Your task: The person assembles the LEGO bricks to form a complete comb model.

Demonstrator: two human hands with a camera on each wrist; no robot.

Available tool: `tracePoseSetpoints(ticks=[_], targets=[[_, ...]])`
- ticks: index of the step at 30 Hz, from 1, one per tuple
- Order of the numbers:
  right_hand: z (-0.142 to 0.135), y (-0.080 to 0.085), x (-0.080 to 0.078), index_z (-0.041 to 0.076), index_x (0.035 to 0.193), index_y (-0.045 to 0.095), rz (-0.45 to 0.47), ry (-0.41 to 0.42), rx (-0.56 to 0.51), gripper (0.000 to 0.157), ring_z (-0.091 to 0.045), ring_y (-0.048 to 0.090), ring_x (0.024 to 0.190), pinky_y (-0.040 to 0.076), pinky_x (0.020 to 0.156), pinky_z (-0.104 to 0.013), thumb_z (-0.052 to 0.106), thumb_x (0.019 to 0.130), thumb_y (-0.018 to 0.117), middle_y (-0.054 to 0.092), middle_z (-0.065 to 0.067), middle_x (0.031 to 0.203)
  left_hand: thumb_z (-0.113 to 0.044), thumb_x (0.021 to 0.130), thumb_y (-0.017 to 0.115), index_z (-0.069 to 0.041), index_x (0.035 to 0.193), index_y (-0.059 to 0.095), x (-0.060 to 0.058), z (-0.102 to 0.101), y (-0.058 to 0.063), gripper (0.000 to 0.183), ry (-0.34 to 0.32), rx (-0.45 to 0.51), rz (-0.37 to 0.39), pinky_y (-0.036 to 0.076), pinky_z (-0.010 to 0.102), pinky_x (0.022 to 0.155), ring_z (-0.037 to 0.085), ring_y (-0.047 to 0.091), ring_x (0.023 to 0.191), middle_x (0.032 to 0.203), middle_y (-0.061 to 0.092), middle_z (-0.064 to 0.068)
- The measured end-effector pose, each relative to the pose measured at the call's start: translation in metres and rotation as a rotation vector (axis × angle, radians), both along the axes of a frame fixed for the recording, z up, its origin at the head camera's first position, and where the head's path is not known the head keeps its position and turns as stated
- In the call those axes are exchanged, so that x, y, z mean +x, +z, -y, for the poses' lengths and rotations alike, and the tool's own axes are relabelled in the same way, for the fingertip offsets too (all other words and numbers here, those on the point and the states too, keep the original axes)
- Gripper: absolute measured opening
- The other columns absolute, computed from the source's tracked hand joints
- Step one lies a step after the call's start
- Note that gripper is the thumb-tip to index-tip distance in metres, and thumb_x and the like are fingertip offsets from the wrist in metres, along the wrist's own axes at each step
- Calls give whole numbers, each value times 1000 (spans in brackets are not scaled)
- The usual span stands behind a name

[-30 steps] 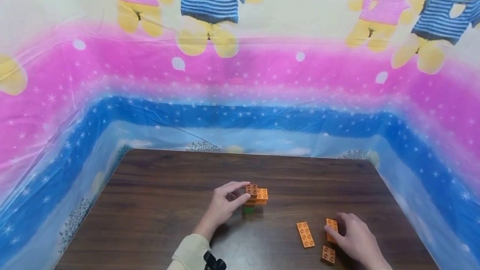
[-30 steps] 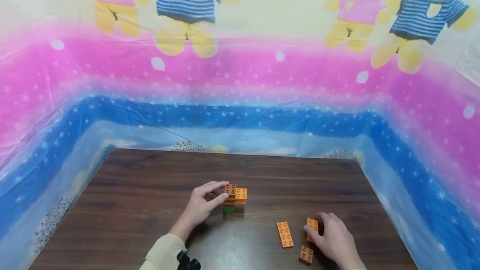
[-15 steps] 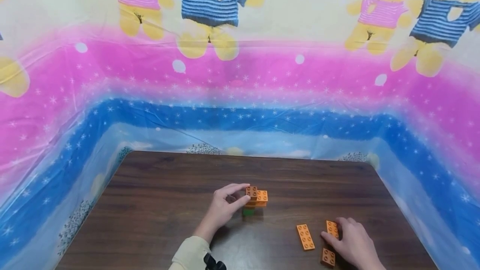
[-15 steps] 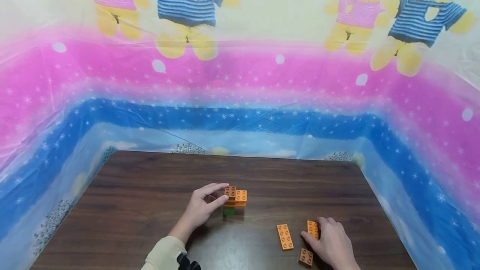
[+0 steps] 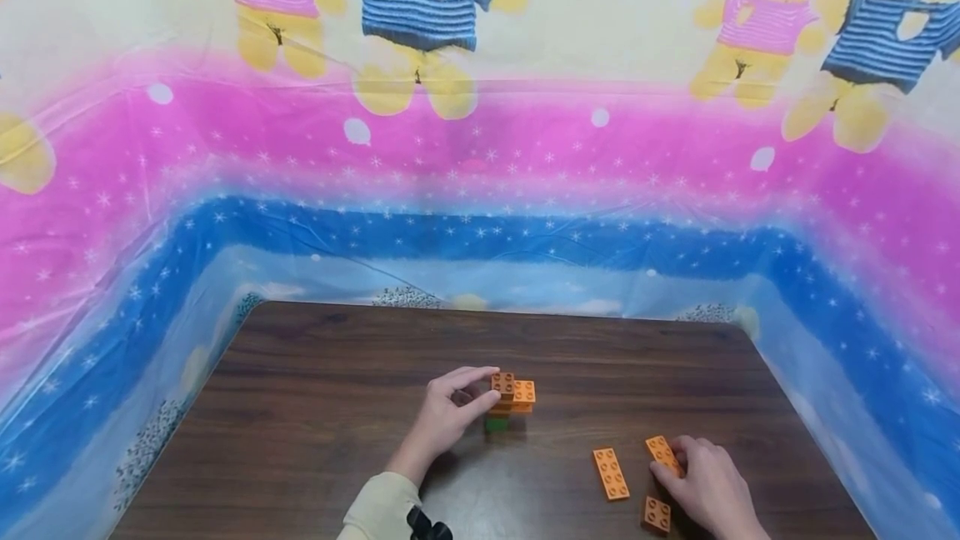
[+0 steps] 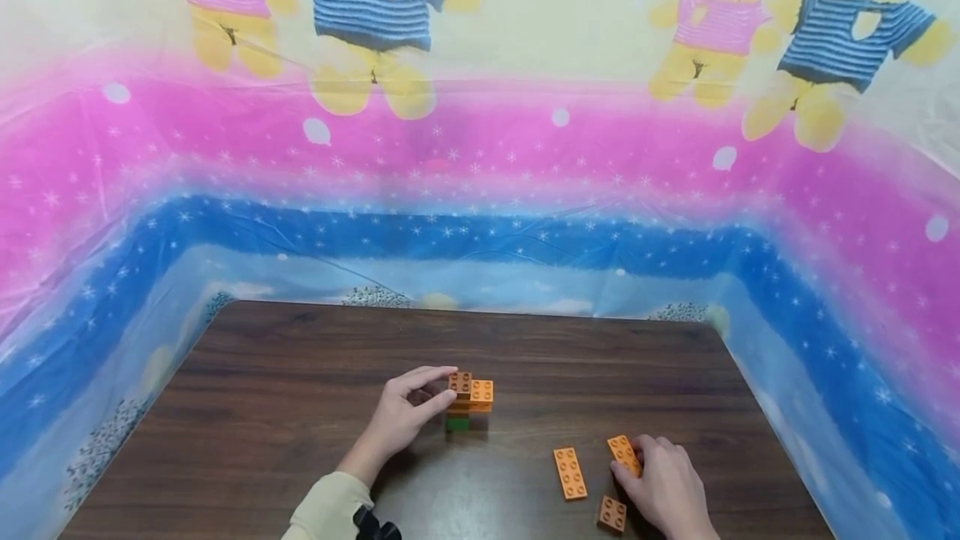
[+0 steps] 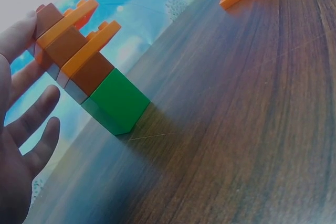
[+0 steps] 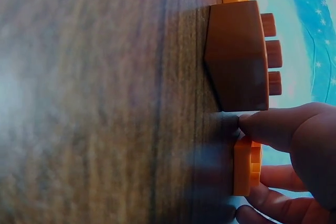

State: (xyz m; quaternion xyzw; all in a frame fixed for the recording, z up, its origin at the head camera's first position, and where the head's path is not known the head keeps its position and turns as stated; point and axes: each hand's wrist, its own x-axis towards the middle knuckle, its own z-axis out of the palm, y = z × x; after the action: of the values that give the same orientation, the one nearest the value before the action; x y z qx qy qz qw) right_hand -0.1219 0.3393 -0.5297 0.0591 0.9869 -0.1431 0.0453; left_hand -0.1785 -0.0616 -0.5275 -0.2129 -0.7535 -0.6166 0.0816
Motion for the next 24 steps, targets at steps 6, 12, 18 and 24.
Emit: tracePoseSetpoints(ticks=[6, 12, 18, 24], targets=[[1, 1, -1, 4, 108, 75, 5, 11, -8, 43, -23, 59, 84, 51, 69, -46, 41, 88, 83, 66, -4, 92, -21, 97, 78, -25, 130, 75, 0, 0, -2, 33, 4, -1, -7, 59, 35, 82, 15, 70, 94, 121, 75, -2], [-1, -2, -3, 4, 111, 76, -2, 25, -21, 39, -23, 59, 84, 50, 68, -44, 35, 88, 83, 67, -4, 94, -22, 97, 78, -23, 129, 76, 0, 0, -1, 32, -3, -1, -10, 59, 36, 81, 16, 69, 94, 121, 75, -1], [-1, -3, -2, 0, 114, 75, -43, 55, -22, 39, -26, 62, 89, 51, 73, -47, 30, 89, 81, 68, -8, 100, -24, 97, 79, -27, 129, 76, 1, 1, 1, 32, 1, -15, 31, 59, 34, 83, 18, 69, 95, 120, 74, -6], [1, 0, -2, 0, 117, 74, -60, 49, -27, 38, -27, 61, 92, 53, 76, -50, 28, 91, 80, 67, -12, 105, -23, 97, 79, -24, 129, 76, 1, 1, 2, 32, -2, -5, 21, 58, 33, 83, 19, 69, 94, 120, 75, -2]])
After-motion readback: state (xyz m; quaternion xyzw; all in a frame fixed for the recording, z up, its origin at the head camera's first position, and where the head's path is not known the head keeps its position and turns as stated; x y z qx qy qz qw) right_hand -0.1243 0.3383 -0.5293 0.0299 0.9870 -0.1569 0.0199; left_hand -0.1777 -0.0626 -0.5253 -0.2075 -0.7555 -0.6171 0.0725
